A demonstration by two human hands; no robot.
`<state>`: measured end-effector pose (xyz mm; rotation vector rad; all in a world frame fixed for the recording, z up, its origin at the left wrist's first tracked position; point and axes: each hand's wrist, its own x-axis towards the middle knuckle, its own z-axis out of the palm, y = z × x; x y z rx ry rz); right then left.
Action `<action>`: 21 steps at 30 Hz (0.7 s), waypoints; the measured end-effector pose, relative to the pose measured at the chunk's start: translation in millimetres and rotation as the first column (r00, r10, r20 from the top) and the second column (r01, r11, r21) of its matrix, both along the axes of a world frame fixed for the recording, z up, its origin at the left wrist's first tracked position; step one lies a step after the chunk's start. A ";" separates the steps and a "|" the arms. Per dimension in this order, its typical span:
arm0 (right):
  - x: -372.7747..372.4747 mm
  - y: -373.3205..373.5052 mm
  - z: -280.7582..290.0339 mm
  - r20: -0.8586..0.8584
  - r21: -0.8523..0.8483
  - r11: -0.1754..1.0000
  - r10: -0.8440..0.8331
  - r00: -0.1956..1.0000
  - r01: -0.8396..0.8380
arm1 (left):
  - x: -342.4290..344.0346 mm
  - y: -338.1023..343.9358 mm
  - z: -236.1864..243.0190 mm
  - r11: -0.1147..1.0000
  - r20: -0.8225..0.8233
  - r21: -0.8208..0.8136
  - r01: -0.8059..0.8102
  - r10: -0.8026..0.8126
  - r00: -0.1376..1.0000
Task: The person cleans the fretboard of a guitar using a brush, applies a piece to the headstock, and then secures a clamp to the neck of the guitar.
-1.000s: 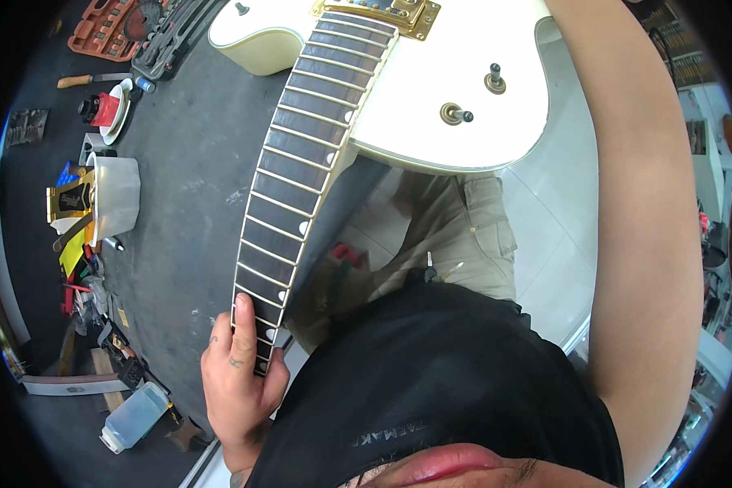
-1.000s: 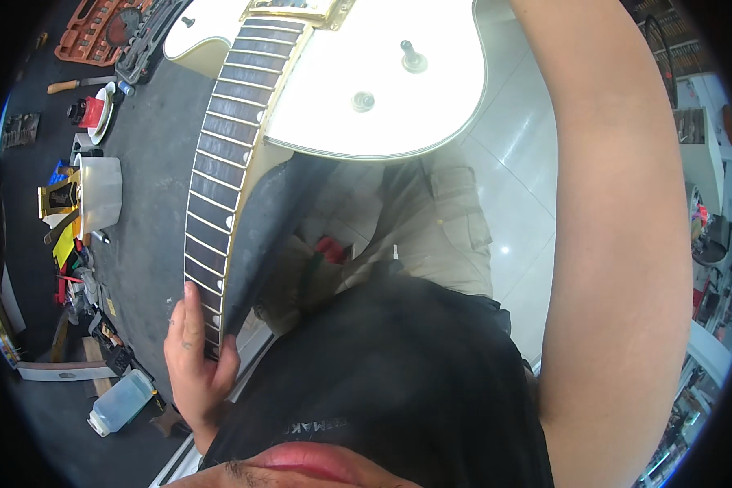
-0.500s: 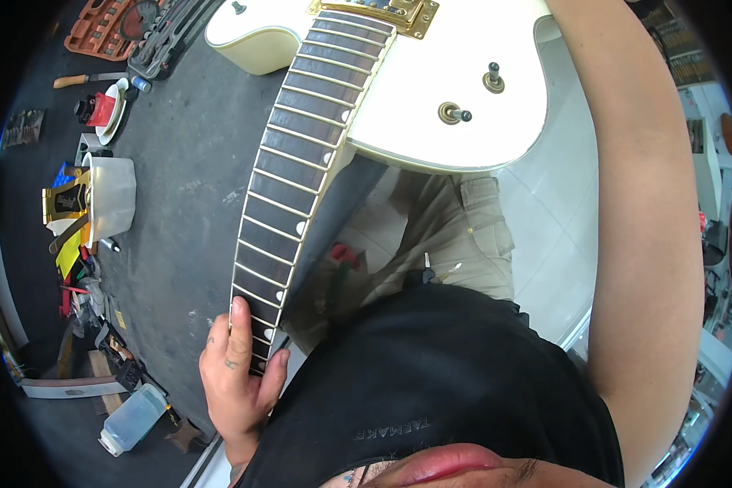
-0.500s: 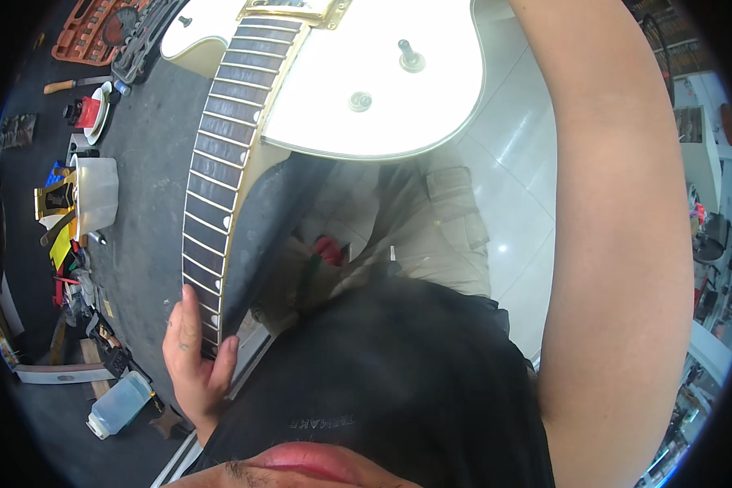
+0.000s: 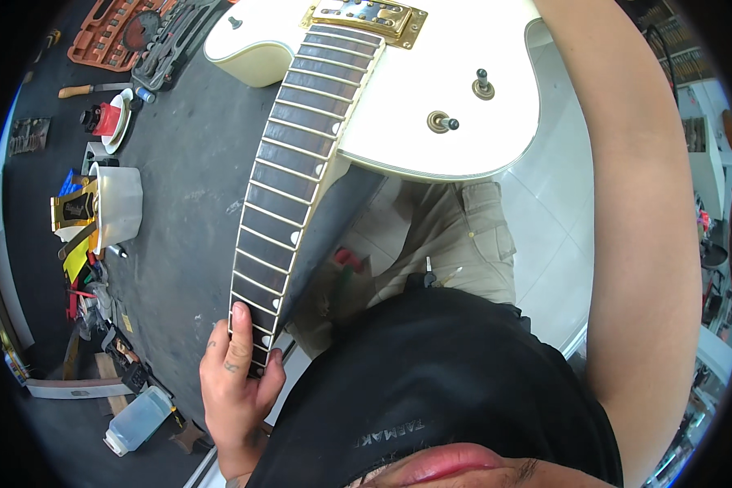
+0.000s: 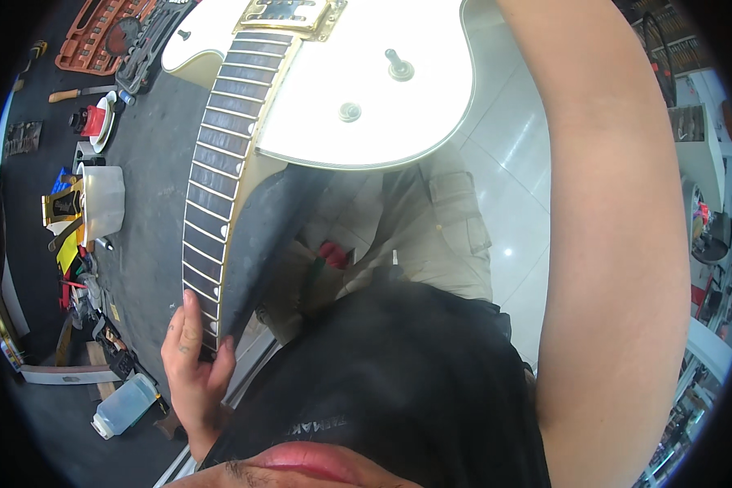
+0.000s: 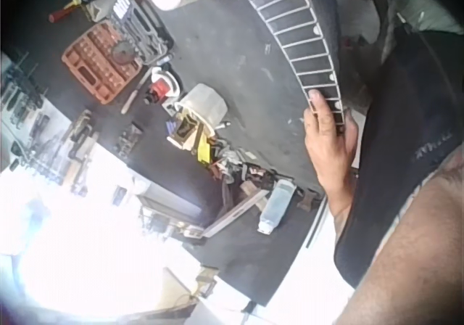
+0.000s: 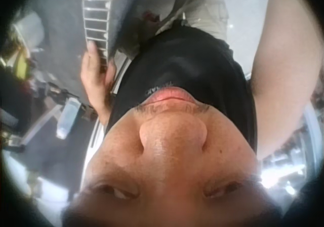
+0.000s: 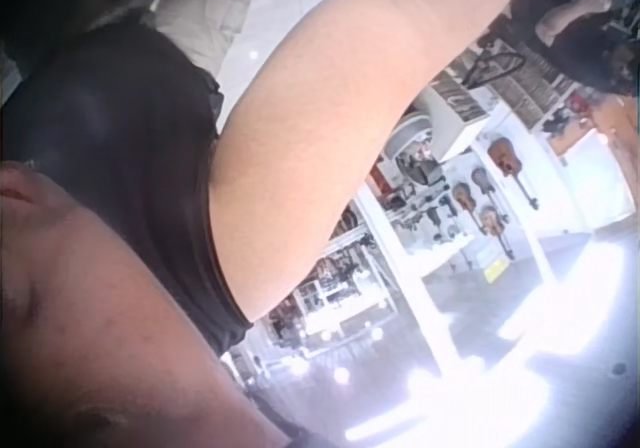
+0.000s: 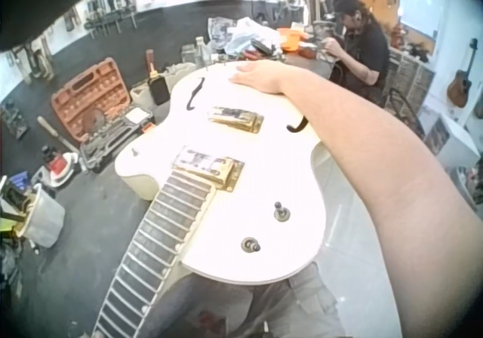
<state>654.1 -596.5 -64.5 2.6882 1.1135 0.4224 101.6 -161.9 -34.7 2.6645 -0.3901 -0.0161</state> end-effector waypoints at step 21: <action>-5.8 6.4 5.7 -0.052 -0.009 0.998 -0.055 0.997 0.055 | 17.4 10.9 -0.9 0.998 0.006 -0.020 0.052 -0.052 0.999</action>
